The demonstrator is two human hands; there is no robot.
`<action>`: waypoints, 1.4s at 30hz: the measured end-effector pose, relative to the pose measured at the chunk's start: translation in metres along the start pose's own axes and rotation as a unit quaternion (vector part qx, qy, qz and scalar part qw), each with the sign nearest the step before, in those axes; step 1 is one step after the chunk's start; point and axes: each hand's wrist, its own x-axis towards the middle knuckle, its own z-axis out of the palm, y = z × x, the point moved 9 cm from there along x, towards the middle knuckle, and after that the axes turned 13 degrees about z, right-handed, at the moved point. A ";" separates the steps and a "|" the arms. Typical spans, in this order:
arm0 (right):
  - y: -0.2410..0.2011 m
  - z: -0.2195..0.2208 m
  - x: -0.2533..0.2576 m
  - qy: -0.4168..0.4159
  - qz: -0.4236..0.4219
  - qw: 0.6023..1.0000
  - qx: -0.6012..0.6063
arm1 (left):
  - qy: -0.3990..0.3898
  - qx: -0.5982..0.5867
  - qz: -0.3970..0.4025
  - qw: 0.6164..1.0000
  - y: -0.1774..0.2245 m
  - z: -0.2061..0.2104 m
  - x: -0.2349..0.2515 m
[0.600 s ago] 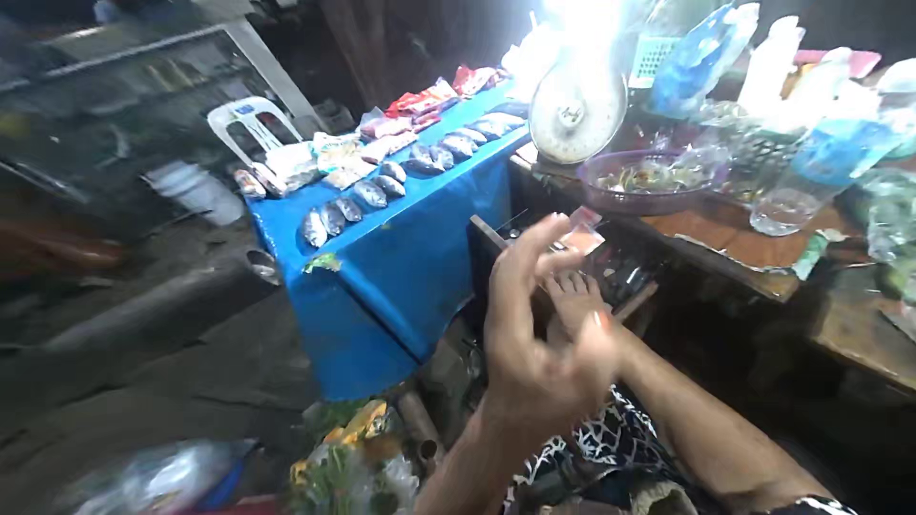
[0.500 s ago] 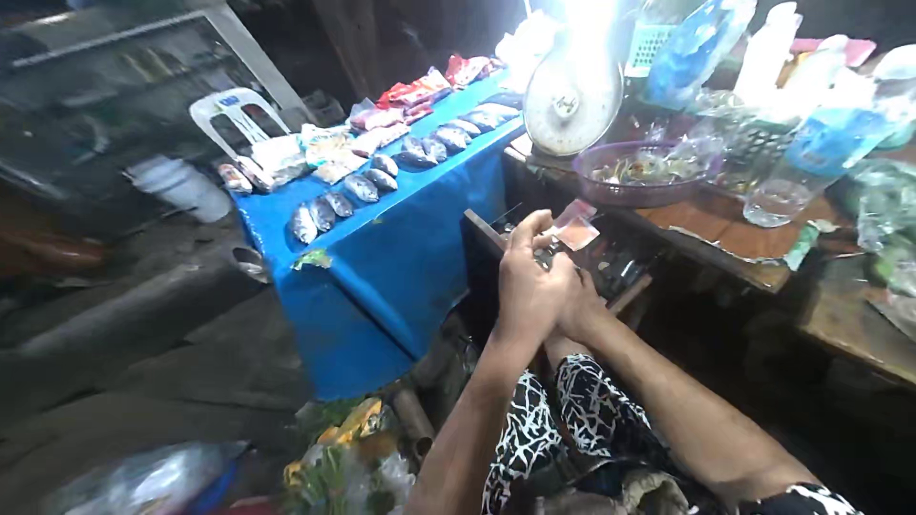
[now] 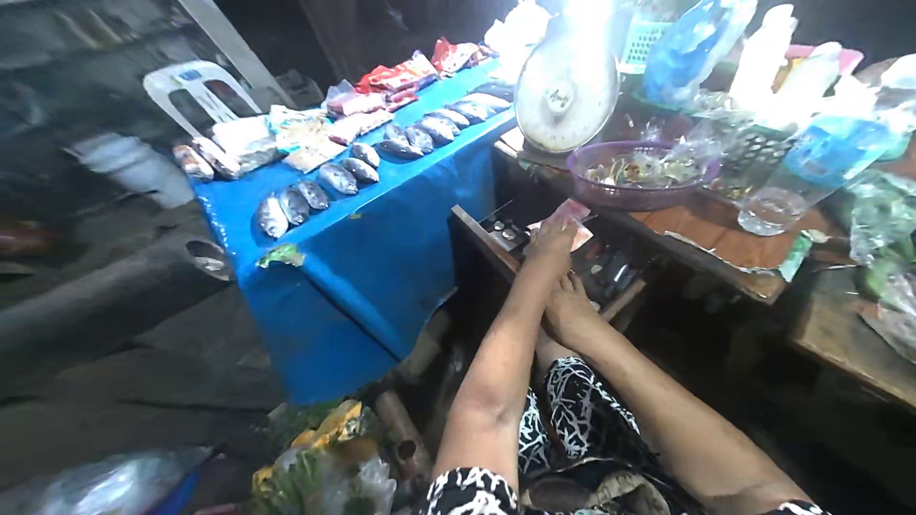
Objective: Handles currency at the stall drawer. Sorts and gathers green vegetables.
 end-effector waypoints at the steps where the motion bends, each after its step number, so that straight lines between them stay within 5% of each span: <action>1: 0.001 -0.001 -0.001 -0.002 -0.001 1.000 0.011 | 0.014 0.010 0.001 1.000 0.003 -0.003 -0.006; 8: 0.001 -0.001 0.001 -0.021 0.022 0.999 0.022 | -0.046 0.003 -0.076 0.996 -0.026 0.010 0.017; 11: 0.001 -0.004 0.000 -0.006 0.020 0.999 0.042 | 0.087 -0.136 -0.087 0.983 -0.032 -0.014 0.009; 14: 0.002 -0.005 -0.001 0.010 0.014 0.998 0.059 | 0.226 -0.280 -0.152 0.920 -0.057 -0.025 -0.013; 16: 0.003 -0.006 -0.003 0.015 0.011 0.998 0.061 | 0.255 -0.299 -0.159 0.906 -0.058 -0.027 -0.018; 22: 0.004 -0.011 -0.007 0.049 -0.013 0.995 0.091 | 0.254 -0.313 -0.151 0.902 -0.051 -0.030 -0.019; 26: 0.011 -0.023 -0.013 0.093 -0.047 0.967 0.234 | 0.257 -0.330 -0.132 0.899 -0.050 -0.028 -0.018; 30: 0.041 -0.037 -0.016 0.149 -0.014 0.906 0.397 | 0.233 -0.348 -0.123 0.900 -0.047 -0.024 -0.014; 34: 0.080 -0.045 -0.006 0.194 0.070 0.884 0.420 | 0.205 -0.376 -0.105 0.898 -0.044 -0.019 -0.008; 42: 0.115 -0.037 0.026 0.185 0.142 0.867 0.441 | 0.028 -0.339 -0.026 0.940 -0.015 0.009 0.010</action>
